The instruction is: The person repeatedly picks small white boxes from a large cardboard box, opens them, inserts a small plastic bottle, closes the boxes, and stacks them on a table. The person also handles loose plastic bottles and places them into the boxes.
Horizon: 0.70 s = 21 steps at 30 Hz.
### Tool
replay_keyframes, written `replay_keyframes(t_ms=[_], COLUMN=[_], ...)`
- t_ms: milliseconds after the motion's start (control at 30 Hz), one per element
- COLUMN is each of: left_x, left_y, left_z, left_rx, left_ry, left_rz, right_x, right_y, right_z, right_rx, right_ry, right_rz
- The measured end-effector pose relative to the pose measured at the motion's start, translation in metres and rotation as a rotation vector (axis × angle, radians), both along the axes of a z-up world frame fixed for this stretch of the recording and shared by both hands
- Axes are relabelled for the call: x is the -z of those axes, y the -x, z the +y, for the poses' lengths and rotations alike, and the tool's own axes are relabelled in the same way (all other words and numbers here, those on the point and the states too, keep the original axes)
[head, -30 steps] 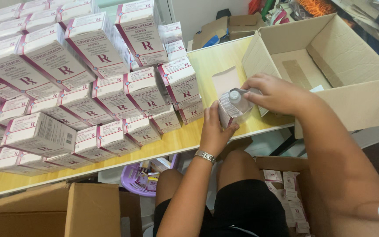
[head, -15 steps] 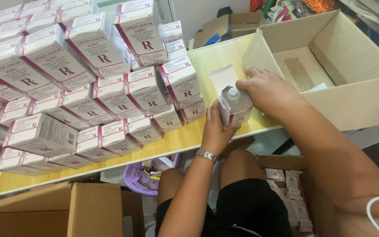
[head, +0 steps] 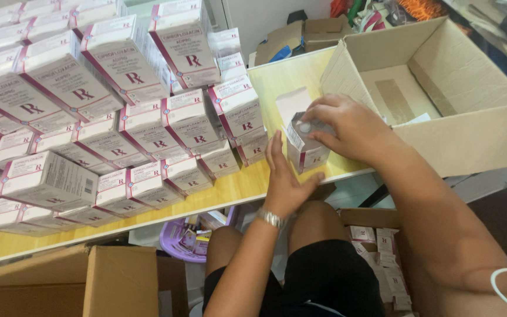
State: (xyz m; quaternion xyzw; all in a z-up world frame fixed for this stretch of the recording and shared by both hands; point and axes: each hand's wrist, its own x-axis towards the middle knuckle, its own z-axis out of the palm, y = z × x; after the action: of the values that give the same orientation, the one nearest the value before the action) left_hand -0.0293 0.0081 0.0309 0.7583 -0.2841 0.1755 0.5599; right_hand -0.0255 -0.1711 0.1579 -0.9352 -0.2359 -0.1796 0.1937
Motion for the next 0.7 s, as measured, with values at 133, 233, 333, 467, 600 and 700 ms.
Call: replay_keyframes(t_ms=[133, 233, 333, 467, 600, 700], left_x=[-0.021, -0.031, -0.038, -0.036, -0.039, -0.048], left_y=[0.015, 0.009, 0.001, 0.000, -0.008, -0.014], left_z=[-0.002, -0.007, -0.012, -0.009, -0.002, 0.006], left_rx=[-0.074, -0.119, -0.145, -0.124, -0.171, -0.224], left_ry=[-0.092, -0.215, -0.224, -0.173, -0.299, -0.451], left_rz=[-0.166, -0.203, -0.194, -0.201, -0.246, -0.332], right_x=[0.013, 0.023, 0.017, 0.000, -0.013, -0.015], right_y=[-0.006, -0.008, -0.007, -0.006, -0.011, -0.011], right_z=[-0.008, -0.010, -0.009, -0.002, 0.009, 0.019], right_rx=[-0.042, 0.006, -0.004, 0.188, 0.263, 0.226], right_ry=[-0.007, 0.007, 0.038, 0.087, 0.278, 0.371], right_rz=[-0.015, 0.034, 0.007, 0.217, 0.278, 0.128])
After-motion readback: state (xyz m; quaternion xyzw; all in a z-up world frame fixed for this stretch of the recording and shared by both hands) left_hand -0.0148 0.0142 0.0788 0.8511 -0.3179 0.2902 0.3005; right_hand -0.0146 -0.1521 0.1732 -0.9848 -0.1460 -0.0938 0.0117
